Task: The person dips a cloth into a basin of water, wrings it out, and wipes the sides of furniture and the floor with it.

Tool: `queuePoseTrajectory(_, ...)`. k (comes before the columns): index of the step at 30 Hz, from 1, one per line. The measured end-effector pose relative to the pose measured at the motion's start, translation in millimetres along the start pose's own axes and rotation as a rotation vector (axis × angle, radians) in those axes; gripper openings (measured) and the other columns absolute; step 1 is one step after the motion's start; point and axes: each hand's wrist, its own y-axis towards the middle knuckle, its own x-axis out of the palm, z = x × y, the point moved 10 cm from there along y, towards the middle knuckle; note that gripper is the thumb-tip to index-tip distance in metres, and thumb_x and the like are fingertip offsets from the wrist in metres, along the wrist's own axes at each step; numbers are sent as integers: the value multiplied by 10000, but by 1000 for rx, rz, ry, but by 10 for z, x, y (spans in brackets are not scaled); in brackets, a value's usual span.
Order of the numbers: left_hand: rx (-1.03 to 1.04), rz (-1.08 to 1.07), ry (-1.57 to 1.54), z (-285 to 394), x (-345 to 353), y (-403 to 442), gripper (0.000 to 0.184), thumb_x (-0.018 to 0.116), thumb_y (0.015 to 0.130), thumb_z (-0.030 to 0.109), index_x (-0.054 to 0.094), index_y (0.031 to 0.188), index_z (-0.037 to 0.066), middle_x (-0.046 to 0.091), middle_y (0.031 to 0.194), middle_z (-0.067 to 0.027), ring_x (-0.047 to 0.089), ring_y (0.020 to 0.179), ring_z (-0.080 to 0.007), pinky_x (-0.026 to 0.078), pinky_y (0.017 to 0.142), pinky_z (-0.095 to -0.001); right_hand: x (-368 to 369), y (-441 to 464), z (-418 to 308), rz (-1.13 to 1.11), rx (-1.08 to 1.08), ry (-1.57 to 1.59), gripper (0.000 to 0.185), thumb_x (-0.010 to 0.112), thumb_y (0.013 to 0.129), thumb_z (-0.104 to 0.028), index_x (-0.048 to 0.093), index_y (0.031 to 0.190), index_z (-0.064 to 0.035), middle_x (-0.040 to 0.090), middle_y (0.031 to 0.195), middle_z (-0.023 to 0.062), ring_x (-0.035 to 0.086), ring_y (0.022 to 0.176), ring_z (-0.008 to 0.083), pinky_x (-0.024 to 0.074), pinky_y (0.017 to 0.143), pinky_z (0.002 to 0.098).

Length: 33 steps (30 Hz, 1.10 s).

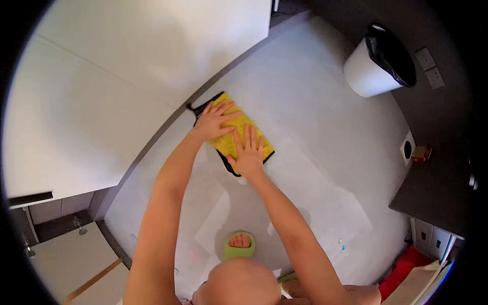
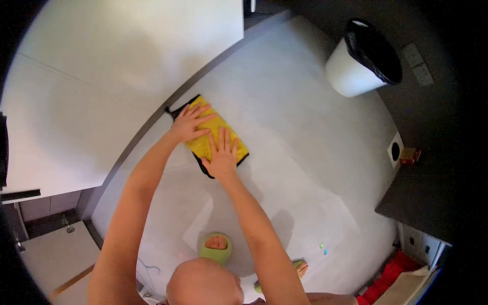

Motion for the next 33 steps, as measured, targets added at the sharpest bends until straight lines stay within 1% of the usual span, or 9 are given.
queuePoseTrajectory(4,-377,96,-74,-584,52,-1045,618,525,889,528,374,1454,331,246,1565,3,212,1440,-263,124,1145,-525,220,41,-533,-186,-289,-14,797,558,839,-497,247,1514,-206,81,1596,106,24,1472,279,48,1161,540)
queuePoseTrajectory(8,-586,251,-37,-289,333,-1792,655,535,882,505,373,1464,252,236,1568,-43,192,1444,-285,107,1130,-568,178,-107,-675,-215,-543,-14,748,614,811,-444,343,1476,-233,155,1586,78,110,1463,274,122,1164,515)
queuePoseTrajectory(10,-681,290,-1,-75,375,-1917,663,538,880,497,375,1464,229,237,1567,-59,189,1444,-293,101,1126,-581,4,-272,-661,-96,-744,94,733,674,781,-399,401,1442,-234,220,1565,86,204,1438,297,203,1149,490)
queuePoseTrajectory(14,-569,289,17,257,280,-1461,681,544,869,506,388,1454,192,270,1553,-66,212,1436,-302,101,1131,-581,-32,-602,-164,-87,-666,117,731,706,764,-369,428,1423,-219,265,1546,100,265,1411,318,258,1126,487)
queuePoseTrajectory(16,-273,262,-28,406,159,-870,679,551,860,513,396,1447,210,290,1543,-57,230,1431,-289,116,1148,-548,-75,-682,166,-24,-448,77,709,680,792,-391,424,1426,-202,236,1553,121,236,1419,334,255,1118,508)
queuePoseTrajectory(21,-32,178,20,223,-20,-61,644,531,875,554,392,1448,293,242,1563,-42,233,1432,-258,113,1169,-494,-139,-433,255,58,-119,-26,778,637,808,-487,364,1462,-165,166,1558,192,145,1433,390,202,1119,552)
queuePoseTrajectory(26,-65,149,53,-152,-73,12,636,513,886,568,384,1451,306,219,1571,-35,215,1440,-241,100,1176,-488,-199,29,113,-18,-13,-4,870,608,808,-565,278,1500,-153,91,1565,231,59,1446,406,124,1133,568)
queuePoseTrajectory(28,-204,163,6,-433,-100,-131,654,506,874,591,374,1453,317,238,1566,-38,220,1439,-238,99,1178,-468,-157,126,-23,-165,-99,-1,877,631,805,-539,261,1505,-162,60,1570,228,37,1452,388,111,1142,553)
queuePoseTrajectory(33,-370,182,21,-664,15,-925,662,498,898,542,325,1482,279,174,1583,-74,193,1444,-276,113,1165,-485,22,107,-398,-188,-367,-16,888,706,759,-437,287,1494,-167,118,1561,225,92,1445,392,146,1155,505)
